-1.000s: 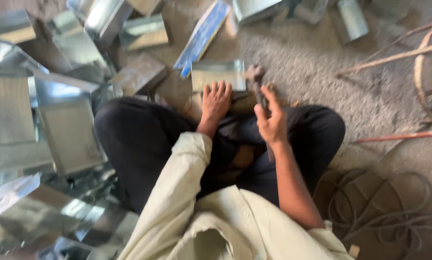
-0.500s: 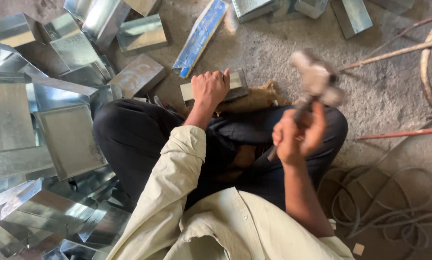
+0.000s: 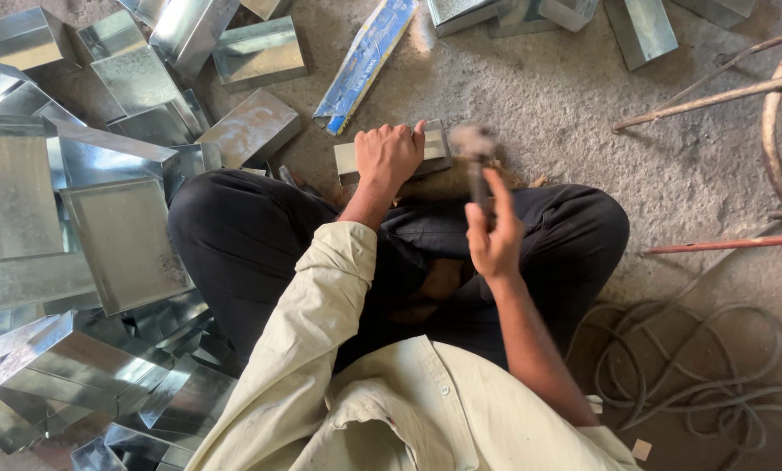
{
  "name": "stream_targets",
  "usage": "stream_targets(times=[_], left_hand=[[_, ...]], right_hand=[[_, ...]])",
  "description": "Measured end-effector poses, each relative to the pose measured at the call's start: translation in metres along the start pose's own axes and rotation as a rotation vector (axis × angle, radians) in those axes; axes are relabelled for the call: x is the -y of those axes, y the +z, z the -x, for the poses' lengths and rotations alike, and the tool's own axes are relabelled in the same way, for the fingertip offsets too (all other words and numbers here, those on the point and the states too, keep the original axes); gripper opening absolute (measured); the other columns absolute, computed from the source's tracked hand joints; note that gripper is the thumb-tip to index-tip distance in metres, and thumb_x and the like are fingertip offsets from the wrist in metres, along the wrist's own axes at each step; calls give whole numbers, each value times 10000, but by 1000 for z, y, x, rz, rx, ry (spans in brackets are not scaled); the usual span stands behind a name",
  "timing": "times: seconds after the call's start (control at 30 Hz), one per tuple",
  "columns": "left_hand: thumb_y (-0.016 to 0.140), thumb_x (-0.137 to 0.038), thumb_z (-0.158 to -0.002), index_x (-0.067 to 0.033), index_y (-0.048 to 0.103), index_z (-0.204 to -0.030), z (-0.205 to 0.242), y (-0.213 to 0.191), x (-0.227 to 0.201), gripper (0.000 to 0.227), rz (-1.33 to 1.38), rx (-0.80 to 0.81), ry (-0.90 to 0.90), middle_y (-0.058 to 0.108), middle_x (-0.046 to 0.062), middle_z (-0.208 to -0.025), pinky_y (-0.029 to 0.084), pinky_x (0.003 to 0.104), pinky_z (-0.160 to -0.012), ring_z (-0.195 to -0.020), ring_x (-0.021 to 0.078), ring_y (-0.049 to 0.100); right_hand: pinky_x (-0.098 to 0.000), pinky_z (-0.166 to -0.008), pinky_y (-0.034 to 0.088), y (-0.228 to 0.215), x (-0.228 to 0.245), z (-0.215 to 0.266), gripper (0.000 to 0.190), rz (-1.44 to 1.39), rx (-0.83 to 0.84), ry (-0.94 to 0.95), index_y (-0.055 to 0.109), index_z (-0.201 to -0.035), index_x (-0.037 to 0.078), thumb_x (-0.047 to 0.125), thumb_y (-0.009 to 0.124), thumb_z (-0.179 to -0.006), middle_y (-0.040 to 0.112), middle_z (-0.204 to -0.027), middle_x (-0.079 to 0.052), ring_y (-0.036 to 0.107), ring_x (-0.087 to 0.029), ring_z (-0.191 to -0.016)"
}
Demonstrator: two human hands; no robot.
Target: The person sits cross-legged on the floor and repeatedly hammers small rectangular metal pieces placed on a wooden block. They pick up pieces from a pile, position them, strike them with a hammer, and then move them aside.
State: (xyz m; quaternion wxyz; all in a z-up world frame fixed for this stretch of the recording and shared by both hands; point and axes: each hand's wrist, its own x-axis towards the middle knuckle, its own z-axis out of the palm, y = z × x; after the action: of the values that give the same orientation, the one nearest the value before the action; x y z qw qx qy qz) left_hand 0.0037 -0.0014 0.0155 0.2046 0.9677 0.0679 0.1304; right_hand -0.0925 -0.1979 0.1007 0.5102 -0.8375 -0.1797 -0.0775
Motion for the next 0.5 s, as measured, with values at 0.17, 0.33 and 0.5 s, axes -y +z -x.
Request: stream_targets(times=[0.17, 0.33, 0.5], left_hand=[[586, -483, -949, -104, 712, -575, -1, 5, -5, 546, -12, -88, 0, 644, 140, -546, 431, 475, -541, -495, 347, 635], [577, -491, -991, -95, 704, -590, 1, 11, -1, 579, -1, -22, -2, 645, 144, -562, 448, 481, -524, -525, 354, 649], [550, -504, -983, -93, 716, -589, 0, 8, -3, 593, -16, 54, -51, 651, 153, -557, 468, 492, -533, -524, 359, 659]], right_hand=[[-217, -381, 383, -29, 19, -23, 541, -271, 16, 446, 455, -1554, 108, 80, 563, -1025, 576, -805, -30, 481, -48, -487], [-211, -457, 414, -38, 33, -1, 458, -417, -245, -7, 379, -1558, 150, 146, 524, -1123, 610, -934, -40, 503, -42, -535], [-228, -527, 464, -5, -11, 6, 418, -65, 5, 99, 475, -1530, 109, 141, 563, -1122, 626, -898, -27, 551, -60, -595]])
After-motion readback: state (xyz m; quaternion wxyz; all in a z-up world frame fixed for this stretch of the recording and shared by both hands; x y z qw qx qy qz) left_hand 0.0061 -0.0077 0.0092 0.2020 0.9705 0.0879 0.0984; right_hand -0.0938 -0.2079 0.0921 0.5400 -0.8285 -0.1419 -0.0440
